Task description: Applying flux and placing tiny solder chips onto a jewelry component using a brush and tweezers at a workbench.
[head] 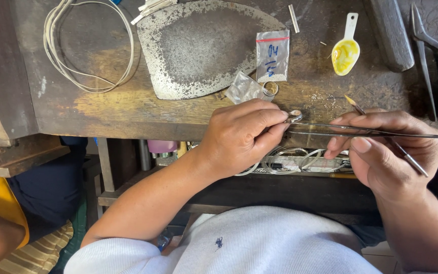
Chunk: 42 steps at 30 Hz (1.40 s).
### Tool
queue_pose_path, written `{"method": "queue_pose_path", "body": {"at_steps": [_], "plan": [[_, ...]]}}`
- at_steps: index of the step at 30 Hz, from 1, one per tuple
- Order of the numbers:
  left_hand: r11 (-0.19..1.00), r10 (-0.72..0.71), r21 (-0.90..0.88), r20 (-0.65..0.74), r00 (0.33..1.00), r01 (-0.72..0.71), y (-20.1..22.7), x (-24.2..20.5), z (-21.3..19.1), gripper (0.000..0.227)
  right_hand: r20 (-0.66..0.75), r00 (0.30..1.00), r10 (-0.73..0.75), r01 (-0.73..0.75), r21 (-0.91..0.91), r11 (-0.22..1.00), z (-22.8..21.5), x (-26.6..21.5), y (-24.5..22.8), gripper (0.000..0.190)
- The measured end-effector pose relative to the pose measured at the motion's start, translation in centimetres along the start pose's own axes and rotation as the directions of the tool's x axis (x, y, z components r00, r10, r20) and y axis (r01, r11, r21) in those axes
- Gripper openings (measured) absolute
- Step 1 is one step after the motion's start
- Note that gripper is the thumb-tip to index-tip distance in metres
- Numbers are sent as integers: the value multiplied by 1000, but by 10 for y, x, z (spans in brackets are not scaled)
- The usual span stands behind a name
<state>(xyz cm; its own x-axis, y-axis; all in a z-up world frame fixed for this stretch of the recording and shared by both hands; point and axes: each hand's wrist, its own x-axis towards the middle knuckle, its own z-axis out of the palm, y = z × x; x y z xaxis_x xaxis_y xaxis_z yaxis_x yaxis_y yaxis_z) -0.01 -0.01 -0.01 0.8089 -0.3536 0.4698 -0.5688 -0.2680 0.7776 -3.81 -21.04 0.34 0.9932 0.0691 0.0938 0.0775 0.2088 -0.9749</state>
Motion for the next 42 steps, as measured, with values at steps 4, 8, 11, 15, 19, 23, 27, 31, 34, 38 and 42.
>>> {"method": "queue_pose_path", "body": {"at_steps": [4,8,11,15,19,23,27,31,34,38,42], "plan": [[1000,5,2,1,1000,-5,0,0,0,8,-14,1000,22,-22,21,1000,0,0,-1,23],[1000,-5,-3,-2,1000,5,2,2,-1,7,-22,1000,8,-6,95,996,-2,-1,0,23],[1000,4,6,-22,1000,-4,0,1,0,7,-63,998,-1,7,96,995,-3,-1,-1,22],[997,-36,-64,-50,998,32,4,5,-4,7,-65,997,-37,45,119,992,-10,0,0,22],[884,-319,-362,-9,948,294,8,9,-13,8,-95,994,-46,57,122,991,-14,2,-3,21],[555,-562,-675,125,817,486,2,7,-15,10,-114,993,-4,22,155,988,-15,3,-9,20],[409,-599,-783,157,785,469,-9,6,-15,11,-137,990,22,-4,130,991,-17,6,-14,20],[280,-590,-860,196,784,426,-12,7,-17,10,-123,991,54,-35,155,987,-25,6,-13,20],[228,-591,-889,197,782,396,-12,8,-18,11,-112,992,49,-32,151,988,-31,5,-11,20],[175,-586,-911,208,783,373,-13,7,-19,13,-115,993,30,-18,106,994,-35,4,-9,18],[169,-589,-918,198,783,359,-11,8,-21,13,-102,994,27,-16,109,994,-32,7,-13,19]]}}
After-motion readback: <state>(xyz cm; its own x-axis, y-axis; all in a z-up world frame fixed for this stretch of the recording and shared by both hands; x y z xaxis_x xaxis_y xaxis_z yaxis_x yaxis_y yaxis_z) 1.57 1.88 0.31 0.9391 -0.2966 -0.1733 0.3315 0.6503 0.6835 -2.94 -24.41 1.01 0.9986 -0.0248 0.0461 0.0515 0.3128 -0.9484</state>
